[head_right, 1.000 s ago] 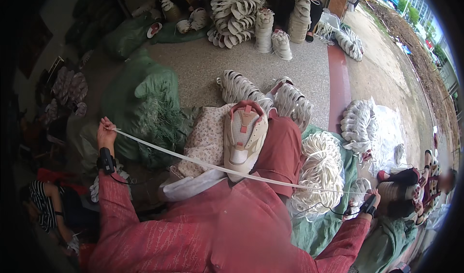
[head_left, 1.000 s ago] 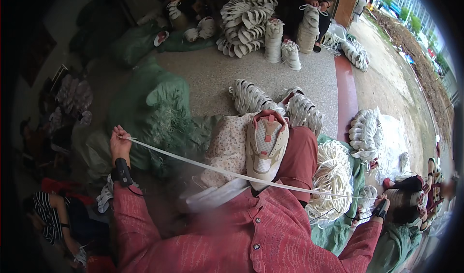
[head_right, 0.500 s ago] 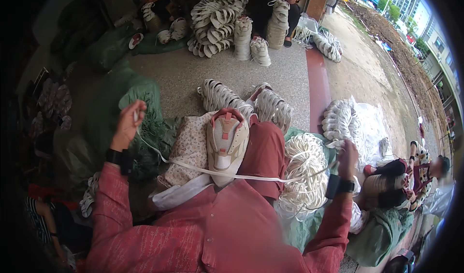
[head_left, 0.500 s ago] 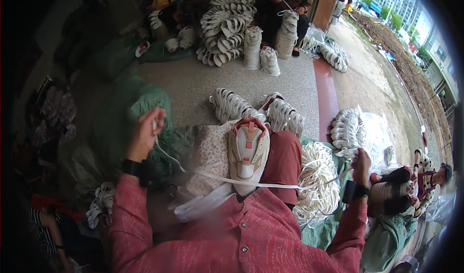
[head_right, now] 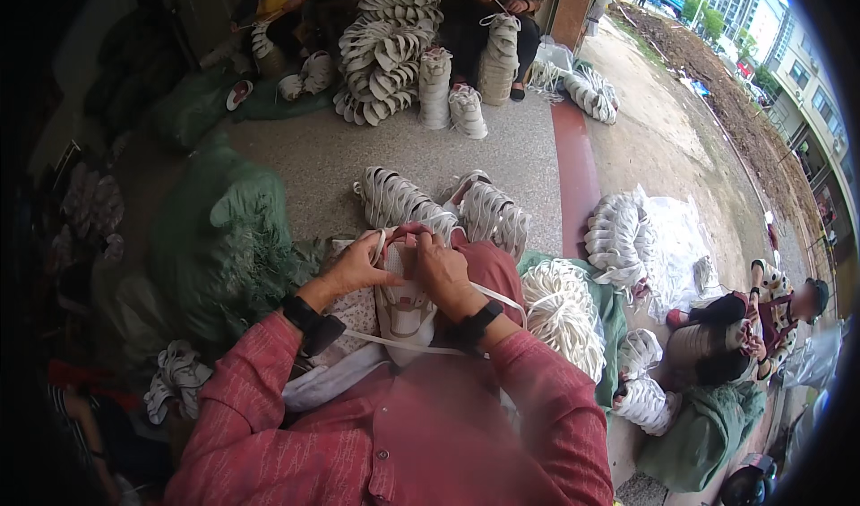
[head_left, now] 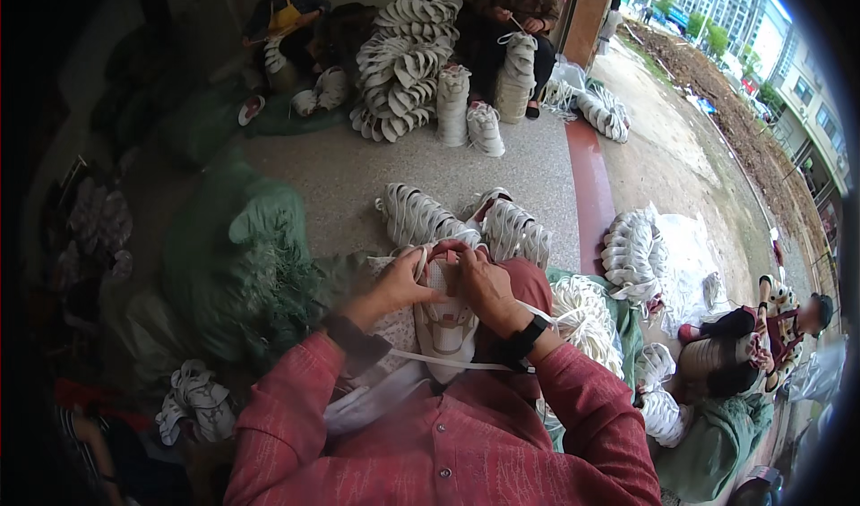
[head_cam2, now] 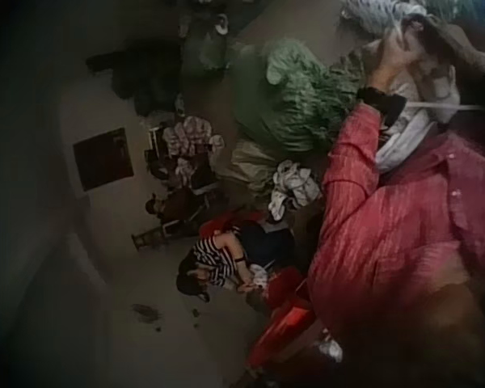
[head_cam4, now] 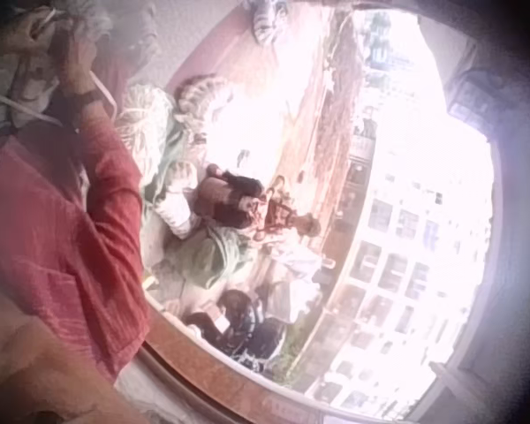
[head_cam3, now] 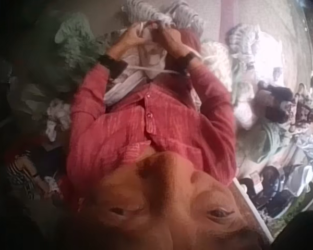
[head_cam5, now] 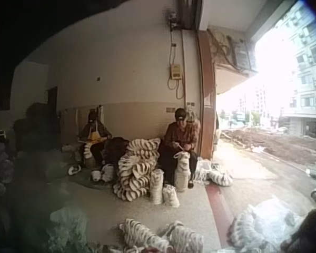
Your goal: The person sits on the floor and laces a white sneaker held on their lap. They thread a white lace through the eyelets, pull it tight, and adjust the fit repeatedly. Other people are visible in the background working with similar materials.
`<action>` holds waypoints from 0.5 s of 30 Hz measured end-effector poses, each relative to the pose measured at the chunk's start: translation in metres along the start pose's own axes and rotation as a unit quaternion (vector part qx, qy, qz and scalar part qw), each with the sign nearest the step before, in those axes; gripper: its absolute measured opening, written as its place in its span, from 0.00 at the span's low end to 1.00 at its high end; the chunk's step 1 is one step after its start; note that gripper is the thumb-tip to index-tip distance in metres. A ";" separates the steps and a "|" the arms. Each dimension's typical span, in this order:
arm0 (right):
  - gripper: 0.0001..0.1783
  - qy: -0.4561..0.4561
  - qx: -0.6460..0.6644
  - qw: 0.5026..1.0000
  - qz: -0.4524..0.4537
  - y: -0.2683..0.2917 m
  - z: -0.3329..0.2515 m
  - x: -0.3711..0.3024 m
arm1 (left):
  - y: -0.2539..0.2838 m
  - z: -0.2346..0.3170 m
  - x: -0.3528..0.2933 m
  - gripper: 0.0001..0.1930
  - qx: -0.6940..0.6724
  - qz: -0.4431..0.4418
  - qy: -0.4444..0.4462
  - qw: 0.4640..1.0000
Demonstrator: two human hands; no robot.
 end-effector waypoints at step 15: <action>0.09 0.113 0.130 0.984 0.052 0.000 0.030 -0.009 | -0.008 0.008 -0.014 0.46 0.096 0.063 0.003 0.993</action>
Point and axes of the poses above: each hand's wrist, its own x-axis towards the middle knuckle, its own y-axis out of the back of the hand, z = x × y, the point moved 7 cm from there along x, towards the middle knuckle, and after that the axes turned 11 degrees about y, right-handed, at the moved point
